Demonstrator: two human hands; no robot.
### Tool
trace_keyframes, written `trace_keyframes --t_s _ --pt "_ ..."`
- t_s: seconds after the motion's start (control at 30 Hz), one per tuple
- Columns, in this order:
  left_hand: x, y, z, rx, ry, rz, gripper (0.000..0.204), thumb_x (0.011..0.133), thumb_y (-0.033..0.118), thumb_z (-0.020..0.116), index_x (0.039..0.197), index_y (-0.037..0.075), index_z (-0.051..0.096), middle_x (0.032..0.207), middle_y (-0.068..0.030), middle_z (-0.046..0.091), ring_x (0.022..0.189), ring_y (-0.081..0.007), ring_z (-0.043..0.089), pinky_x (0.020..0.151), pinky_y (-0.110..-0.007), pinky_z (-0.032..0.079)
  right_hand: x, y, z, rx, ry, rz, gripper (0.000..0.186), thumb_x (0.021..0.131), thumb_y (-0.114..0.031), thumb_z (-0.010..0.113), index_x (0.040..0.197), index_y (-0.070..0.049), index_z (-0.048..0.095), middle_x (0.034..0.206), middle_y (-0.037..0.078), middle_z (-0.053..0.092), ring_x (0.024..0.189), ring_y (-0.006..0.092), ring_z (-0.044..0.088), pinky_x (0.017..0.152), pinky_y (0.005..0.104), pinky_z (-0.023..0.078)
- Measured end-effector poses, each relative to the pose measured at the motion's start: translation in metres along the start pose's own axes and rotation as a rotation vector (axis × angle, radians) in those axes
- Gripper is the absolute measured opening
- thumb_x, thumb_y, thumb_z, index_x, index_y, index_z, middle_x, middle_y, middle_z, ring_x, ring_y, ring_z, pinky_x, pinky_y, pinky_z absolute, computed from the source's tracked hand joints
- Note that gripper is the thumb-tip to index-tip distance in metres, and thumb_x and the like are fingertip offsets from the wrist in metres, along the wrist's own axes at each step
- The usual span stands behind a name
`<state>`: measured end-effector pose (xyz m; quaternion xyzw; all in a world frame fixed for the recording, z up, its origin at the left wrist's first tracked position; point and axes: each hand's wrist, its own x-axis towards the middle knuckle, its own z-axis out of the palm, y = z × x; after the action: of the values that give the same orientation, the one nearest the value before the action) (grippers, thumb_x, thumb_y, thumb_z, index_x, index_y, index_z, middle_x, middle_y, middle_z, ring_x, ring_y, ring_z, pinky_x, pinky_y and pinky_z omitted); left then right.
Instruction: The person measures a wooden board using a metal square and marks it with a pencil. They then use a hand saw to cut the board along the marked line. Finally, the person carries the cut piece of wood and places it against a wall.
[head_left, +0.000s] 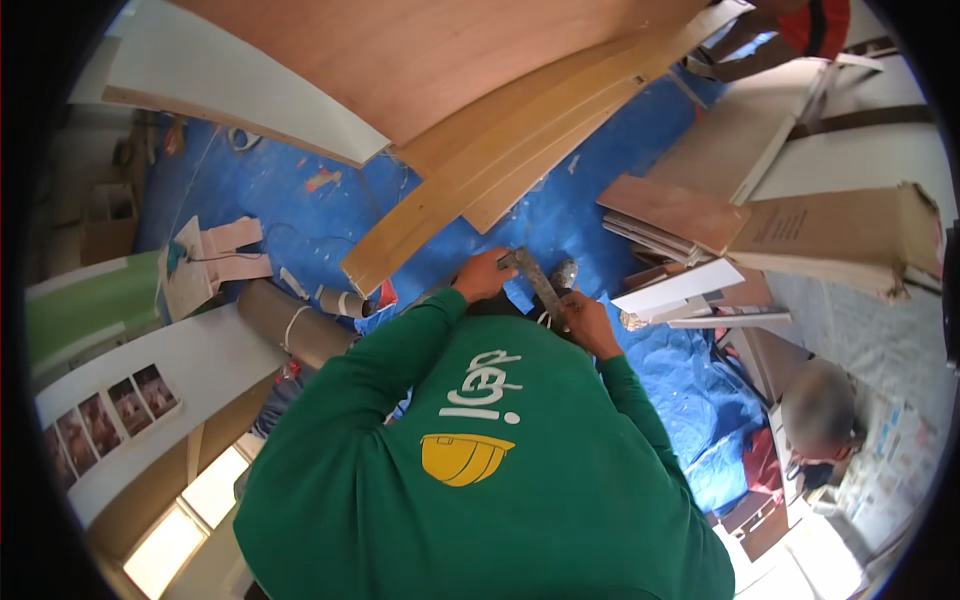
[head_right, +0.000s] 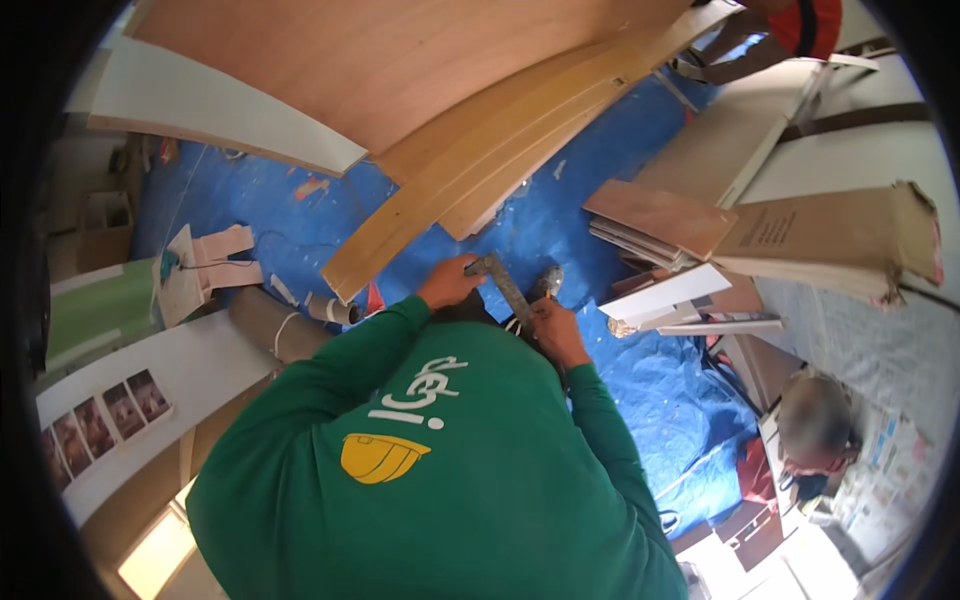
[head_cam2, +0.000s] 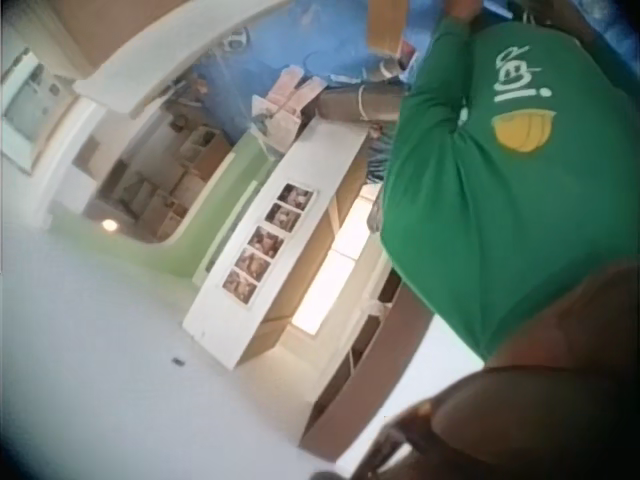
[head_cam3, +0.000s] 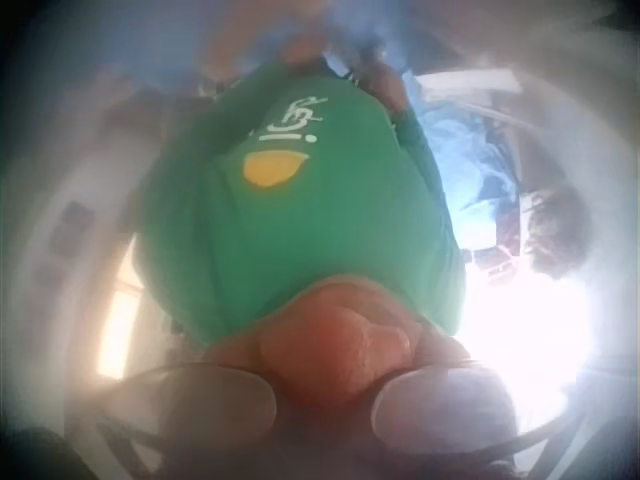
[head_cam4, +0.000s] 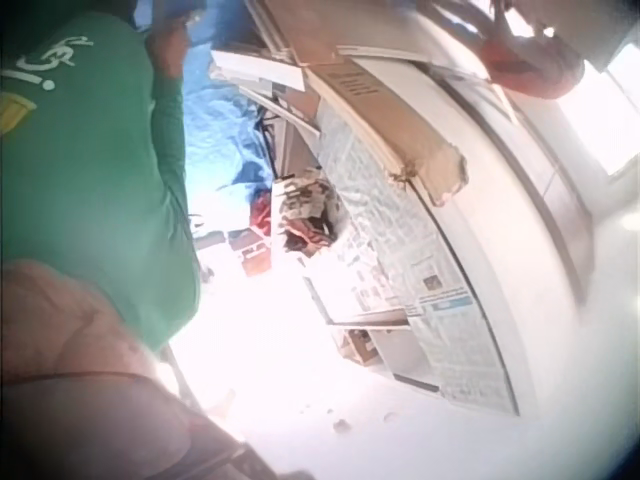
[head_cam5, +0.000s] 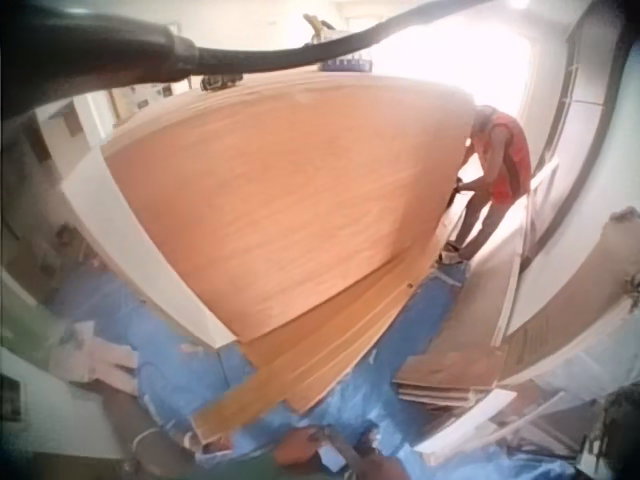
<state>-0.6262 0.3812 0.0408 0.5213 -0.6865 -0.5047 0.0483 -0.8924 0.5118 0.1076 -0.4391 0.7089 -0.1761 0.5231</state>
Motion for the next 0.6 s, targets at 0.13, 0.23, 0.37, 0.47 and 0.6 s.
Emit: trace_keyframes --t_s 0.13,0.23,0.37,0.47,0.6 --pt "0.040 0.020 0.002 0.017 0.207 0.010 0.058 0.094 0.036 0.078 0.138 0.001 0.063 0.129 -0.0300 0.069 0.124 -0.0478 0.065 0.103 -0.052 0.053 0.059 -0.007 -0.045 -0.003 -0.078 -0.118 0.023 0.103 -0.021 0.063 0.111 -0.001 0.069 0.079 0.018 0.075 0.068 0.0315 0.075 0.067 0.0445 0.057" --pt "0.095 0.013 -0.017 -0.006 0.329 0.021 0.058 0.095 0.035 0.078 0.137 0.000 0.060 0.131 -0.0322 0.068 0.125 -0.0500 0.063 0.104 -0.053 0.052 0.136 -0.006 -0.054 -0.044 -0.071 -0.208 0.027 0.101 -0.022 0.063 0.113 -0.001 0.073 0.073 0.016 0.074 0.069 0.0283 0.076 0.068 0.0419 0.057" --pt "0.169 -0.005 -0.059 0.086 0.409 -0.048 0.052 0.098 0.032 0.076 0.136 -0.001 0.061 0.128 -0.0309 0.068 0.122 -0.0508 0.063 0.104 -0.056 0.050 0.229 -0.039 -0.046 0.066 -0.054 -0.219 0.027 0.101 -0.022 0.063 0.114 0.000 0.073 0.078 0.017 0.075 0.070 0.0285 0.076 0.069 0.0415 0.057" --pt "0.218 -0.026 -0.080 0.225 0.572 -0.005 0.049 0.098 0.032 0.075 0.134 0.001 0.064 0.127 -0.0286 0.068 0.122 -0.0487 0.061 0.106 -0.056 0.048 0.282 -0.054 -0.030 0.133 -0.047 -0.171 0.026 0.100 -0.019 0.063 0.112 0.001 0.073 0.082 0.018 0.077 0.075 0.0278 0.079 0.072 0.0407 0.059" --pt "0.265 -0.052 -0.097 0.215 0.659 0.040 0.046 0.097 0.033 0.076 0.133 0.004 0.067 0.126 -0.0267 0.069 0.122 -0.0465 0.061 0.106 -0.055 0.047 0.337 -0.049 -0.001 0.271 0.053 -0.125 0.022 0.098 -0.018 0.066 0.109 0.000 0.074 0.084 0.015 0.078 0.076 0.0230 0.079 0.072 0.0387 0.059"
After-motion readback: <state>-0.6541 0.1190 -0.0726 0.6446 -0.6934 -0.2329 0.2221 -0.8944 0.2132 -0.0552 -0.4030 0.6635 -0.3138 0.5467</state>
